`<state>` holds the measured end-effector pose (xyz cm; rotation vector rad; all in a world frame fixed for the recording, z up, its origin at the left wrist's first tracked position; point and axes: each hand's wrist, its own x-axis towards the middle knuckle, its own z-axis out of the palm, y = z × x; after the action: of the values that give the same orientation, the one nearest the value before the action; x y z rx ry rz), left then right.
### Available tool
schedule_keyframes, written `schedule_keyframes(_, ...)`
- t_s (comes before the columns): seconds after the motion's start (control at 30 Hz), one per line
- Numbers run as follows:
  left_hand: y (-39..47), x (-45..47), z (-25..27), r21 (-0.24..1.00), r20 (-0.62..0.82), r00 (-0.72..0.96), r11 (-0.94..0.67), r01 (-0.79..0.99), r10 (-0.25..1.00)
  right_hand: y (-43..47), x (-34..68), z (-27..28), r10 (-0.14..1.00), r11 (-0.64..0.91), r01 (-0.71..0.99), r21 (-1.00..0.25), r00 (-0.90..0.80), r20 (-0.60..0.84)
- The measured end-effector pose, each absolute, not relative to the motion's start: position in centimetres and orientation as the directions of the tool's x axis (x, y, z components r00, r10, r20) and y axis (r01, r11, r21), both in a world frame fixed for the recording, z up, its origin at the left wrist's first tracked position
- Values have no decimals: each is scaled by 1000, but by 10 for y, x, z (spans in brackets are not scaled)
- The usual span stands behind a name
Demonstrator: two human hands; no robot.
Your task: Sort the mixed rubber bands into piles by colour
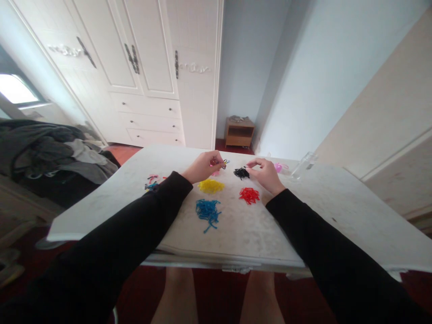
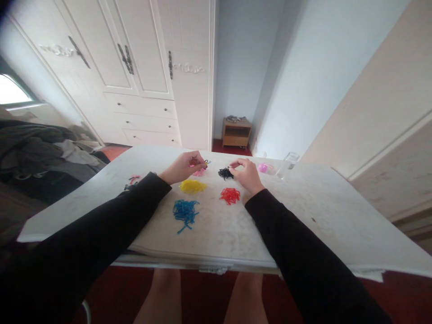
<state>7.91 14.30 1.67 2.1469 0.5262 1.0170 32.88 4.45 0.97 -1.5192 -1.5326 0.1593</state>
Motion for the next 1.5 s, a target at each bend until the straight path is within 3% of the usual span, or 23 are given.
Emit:
schedule_keyframes(0.2,135,80,21,719,494,646,-691,74,582,42,324,11,836,248,728,-639,172,520)
schedule_keyframes(0.47,125,81,26,595,547,680,-798,95,489,27,301,23,785,467,692,-550,-39,618)
schedule_keyframes(0.63,121,83,26,601,523,718,-796,71,459,25,293,25,788,520,658,-544,-126,602)
schedule_keyframes(1.5,115,82,31,568,545,705,-819,89,454,23,283,23,809,456,649,-609,-17,588)
